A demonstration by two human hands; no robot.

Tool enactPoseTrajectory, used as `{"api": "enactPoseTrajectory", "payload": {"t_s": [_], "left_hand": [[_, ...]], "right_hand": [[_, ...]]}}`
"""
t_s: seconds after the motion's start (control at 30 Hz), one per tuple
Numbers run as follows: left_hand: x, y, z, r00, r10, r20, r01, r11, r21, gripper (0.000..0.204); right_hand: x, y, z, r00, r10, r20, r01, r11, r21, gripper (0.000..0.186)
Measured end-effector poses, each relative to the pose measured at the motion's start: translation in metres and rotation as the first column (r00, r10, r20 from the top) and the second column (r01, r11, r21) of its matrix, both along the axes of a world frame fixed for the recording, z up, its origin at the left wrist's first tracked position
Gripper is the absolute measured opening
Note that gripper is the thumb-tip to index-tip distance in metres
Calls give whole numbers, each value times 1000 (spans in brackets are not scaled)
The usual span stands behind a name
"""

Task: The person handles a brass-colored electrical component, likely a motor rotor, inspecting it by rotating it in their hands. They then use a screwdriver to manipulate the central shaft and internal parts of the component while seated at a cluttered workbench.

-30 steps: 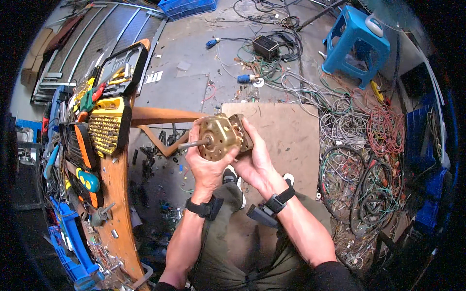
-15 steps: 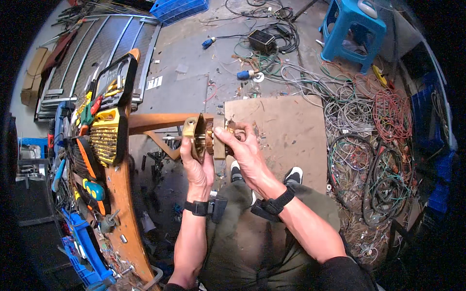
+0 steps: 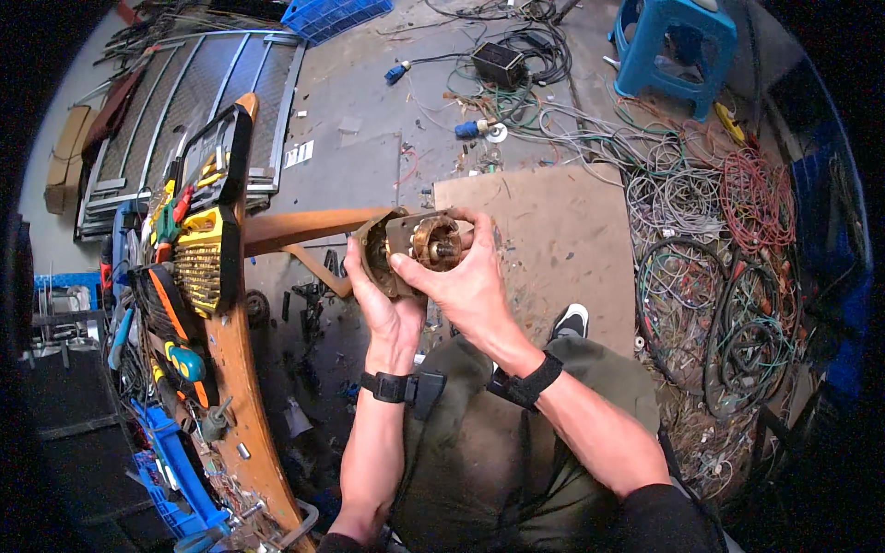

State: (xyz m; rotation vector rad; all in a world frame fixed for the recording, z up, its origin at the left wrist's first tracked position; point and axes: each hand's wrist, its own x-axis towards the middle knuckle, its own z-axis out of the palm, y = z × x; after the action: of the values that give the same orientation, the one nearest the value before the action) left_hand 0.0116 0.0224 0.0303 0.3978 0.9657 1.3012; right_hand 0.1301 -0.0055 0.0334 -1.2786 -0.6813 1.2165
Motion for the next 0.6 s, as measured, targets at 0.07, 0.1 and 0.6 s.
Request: {"api": "enactPoseTrajectory", "payload": {"t_s": [0.07,0.1,0.6], "left_hand": [[1,2,-1,1000,-15,0,15,1000,5,63],[2,2,-1,1000,-23,-7,24,1000,7,63],[-2,-4,2,989,-58,-133,58,998,-1,59]], "right_hand": [[-1,1,-5,996,-18,84,17,1000,19,95],[0,1,-7,998,-20,58,19,1000,13,94],[7,1,-2,977,7,-212,-27,995,-91,70]]}}
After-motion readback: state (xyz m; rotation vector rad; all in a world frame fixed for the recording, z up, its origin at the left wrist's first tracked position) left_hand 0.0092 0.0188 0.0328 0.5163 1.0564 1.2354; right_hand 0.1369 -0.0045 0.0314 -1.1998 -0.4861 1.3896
